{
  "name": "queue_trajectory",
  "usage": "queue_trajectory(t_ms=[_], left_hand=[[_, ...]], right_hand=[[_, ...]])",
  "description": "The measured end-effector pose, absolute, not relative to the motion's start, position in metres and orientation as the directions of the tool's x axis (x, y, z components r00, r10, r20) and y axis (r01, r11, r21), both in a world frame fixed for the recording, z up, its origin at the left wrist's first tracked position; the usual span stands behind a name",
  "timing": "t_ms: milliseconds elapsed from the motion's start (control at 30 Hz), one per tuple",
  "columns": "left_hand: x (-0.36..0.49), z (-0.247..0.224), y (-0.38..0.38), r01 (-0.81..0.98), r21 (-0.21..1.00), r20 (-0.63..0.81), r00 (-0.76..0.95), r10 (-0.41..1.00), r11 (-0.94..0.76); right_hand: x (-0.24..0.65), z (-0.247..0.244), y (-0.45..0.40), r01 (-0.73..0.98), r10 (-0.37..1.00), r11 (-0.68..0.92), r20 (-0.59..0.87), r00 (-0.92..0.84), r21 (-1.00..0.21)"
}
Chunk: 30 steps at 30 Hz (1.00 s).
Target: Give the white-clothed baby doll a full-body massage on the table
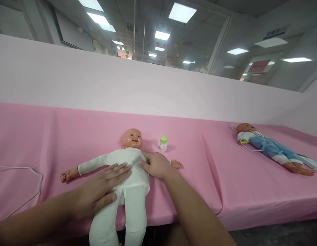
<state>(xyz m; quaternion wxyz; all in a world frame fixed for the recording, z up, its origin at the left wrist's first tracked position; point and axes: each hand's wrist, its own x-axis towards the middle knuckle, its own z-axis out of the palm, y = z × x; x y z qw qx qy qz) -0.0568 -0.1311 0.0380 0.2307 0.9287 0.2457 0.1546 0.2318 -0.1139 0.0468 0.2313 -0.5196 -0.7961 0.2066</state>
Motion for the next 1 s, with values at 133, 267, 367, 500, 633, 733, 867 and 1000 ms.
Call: queue_trajectory(t_ms=[133,267,367,500,633,733,867,1000], left_hand=[[-0.052,0.036,-0.092,0.414,0.536,0.189,0.790,0.583,-0.735],[-0.053,0.023,-0.068,0.474,0.583,0.253,0.666,0.701,-0.660],[-0.054,0.013,-0.060,0.447,0.676,0.308,0.551,0.776,-0.586],[-0.053,0.007,-0.059,0.403,0.734,0.327,0.495,0.805,-0.546],[-0.054,0.004,-0.059,0.365,0.747,0.355,0.487,0.798,-0.555],[-0.055,0.002,-0.058,0.355,0.737,0.363,0.509,0.780,-0.575],[-0.055,0.000,-0.057,0.367,0.723,0.357,0.526,0.772,-0.585],[-0.057,-0.002,-0.057,0.356,0.728,0.373,0.511,0.774,-0.586]], right_hand=[[0.233,0.046,-0.115,0.724,0.927,0.362,0.143,-0.347,-0.587],[0.235,0.046,-0.115,0.727,0.929,0.355,0.132,-0.347,-0.588],[0.236,0.046,-0.112,0.718,0.925,0.360,0.130,-0.356,-0.596],[0.231,0.048,-0.123,0.718,0.886,0.463,0.289,-0.362,-0.520],[0.214,0.056,-0.165,0.562,0.757,0.646,0.338,-0.559,-0.517],[0.201,0.059,-0.192,0.462,0.660,0.695,0.234,-0.714,-0.551],[0.197,0.060,-0.182,0.575,0.695,0.660,0.102,-0.712,-0.484],[0.204,0.064,-0.145,0.672,0.747,0.610,0.020,-0.665,-0.420]])
